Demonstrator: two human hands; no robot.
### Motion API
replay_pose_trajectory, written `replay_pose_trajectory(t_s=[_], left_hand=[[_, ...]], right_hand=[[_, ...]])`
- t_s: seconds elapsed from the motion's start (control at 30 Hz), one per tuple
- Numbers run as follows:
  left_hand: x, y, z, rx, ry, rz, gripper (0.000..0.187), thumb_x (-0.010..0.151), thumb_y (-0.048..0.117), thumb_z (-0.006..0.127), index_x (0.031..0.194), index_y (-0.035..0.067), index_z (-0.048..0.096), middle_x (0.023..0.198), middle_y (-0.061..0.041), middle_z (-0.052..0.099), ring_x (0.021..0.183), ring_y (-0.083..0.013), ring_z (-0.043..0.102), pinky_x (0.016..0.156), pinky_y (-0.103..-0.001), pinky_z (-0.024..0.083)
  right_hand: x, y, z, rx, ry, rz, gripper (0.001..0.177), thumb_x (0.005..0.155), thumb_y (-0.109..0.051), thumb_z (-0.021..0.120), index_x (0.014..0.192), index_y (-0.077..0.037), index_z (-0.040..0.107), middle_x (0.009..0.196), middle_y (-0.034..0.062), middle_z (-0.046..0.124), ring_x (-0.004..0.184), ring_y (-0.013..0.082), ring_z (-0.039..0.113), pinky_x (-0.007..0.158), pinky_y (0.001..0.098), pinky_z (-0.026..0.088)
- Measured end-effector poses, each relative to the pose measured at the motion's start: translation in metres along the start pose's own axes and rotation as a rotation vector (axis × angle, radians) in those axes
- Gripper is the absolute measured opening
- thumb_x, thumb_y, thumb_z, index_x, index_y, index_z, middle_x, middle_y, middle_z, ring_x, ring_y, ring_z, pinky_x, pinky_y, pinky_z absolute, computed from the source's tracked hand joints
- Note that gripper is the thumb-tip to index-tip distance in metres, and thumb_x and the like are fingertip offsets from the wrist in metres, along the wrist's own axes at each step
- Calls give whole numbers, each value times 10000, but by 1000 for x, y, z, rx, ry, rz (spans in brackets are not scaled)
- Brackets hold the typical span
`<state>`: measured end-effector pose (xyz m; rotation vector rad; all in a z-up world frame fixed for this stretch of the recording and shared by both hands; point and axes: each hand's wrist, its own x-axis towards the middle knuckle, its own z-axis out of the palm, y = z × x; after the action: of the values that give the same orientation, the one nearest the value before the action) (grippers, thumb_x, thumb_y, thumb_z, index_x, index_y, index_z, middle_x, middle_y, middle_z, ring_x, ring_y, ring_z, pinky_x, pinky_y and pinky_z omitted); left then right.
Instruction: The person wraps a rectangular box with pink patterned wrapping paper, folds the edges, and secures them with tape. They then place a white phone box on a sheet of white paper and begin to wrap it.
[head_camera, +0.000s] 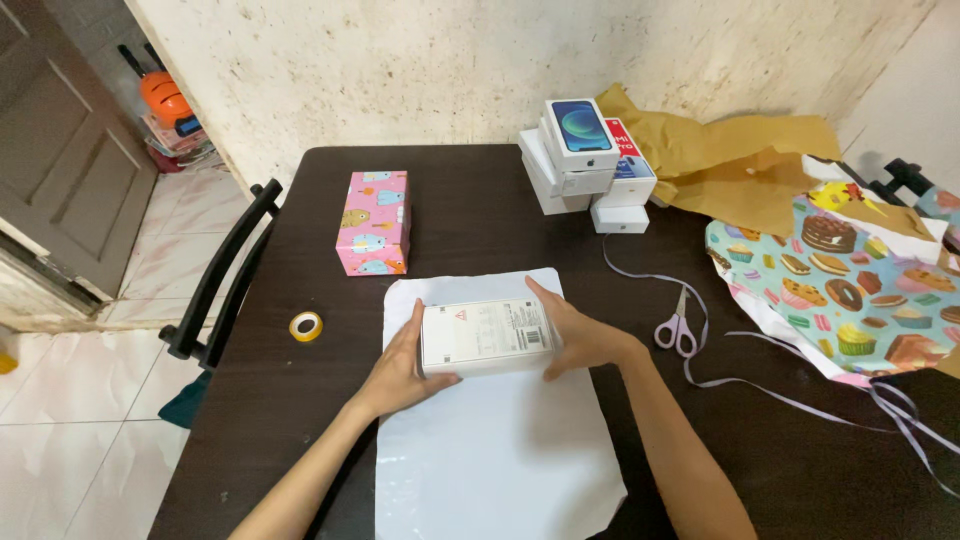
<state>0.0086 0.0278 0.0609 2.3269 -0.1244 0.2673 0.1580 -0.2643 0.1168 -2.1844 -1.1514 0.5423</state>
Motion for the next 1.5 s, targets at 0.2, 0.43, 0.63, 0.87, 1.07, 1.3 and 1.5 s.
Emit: replay_pose_trajectory(t_s=[0.2,0.43,0.63,0.87,1.07,1.3,1.5], left_hand=[[-3,-13,10,43,9,-45,1304,700,337,932,1584,2,34,1544,-261,386,1452,-402,336,1189,-456,292],[-2,-15,-1,-94,13,43,1395,545,228,955,1599,60,58,1487,-245,427,1401,-373,395,1142,-453,334],[-4,-13,-1,-152,43,113,847,661,266,930,1390,77,542,1411,-156,563,1351,-319,522,1133,-433,407],[-1,-28,10,-127,77,-23,567,815,389,787,1240,24,700,1407,-164,576,1362,-330,497,1115,-448,408],[1,-36,18,-160,157,-170,496,948,384,662,1227,-21,717,1412,-200,601,1309,-348,574,1069,-430,457],[-2,-23,16,-130,276,-86,469,888,327,765,1150,-61,740,1325,-236,679,1277,-365,636,1045,-422,509],[-12,5,1,-108,156,-266,824,646,326,885,1319,-29,569,1288,-243,665,1284,-363,600,1064,-433,477]], right_hand=[[-5,14,14,176,76,52,1340,551,-119,945,1604,-81,116,1588,175,411,1495,268,370,1223,363,286],[-4,54,23,249,133,89,1213,603,-168,921,1595,-122,225,1421,145,588,1382,236,489,1164,382,303],[15,125,37,557,80,99,690,1202,-496,348,1291,98,688,1020,169,772,916,238,709,977,389,525],[0,99,19,371,-135,161,454,920,-419,582,1238,-96,595,914,88,770,869,165,730,911,327,511],[-2,54,10,261,-46,279,546,948,-487,596,842,6,805,767,90,796,752,165,748,826,306,555],[-3,50,10,228,64,337,547,907,-510,660,887,18,806,770,69,794,743,159,763,782,300,588],[-14,45,3,179,60,148,824,693,-376,891,1347,-1,560,1234,120,662,1055,187,675,918,343,536]])
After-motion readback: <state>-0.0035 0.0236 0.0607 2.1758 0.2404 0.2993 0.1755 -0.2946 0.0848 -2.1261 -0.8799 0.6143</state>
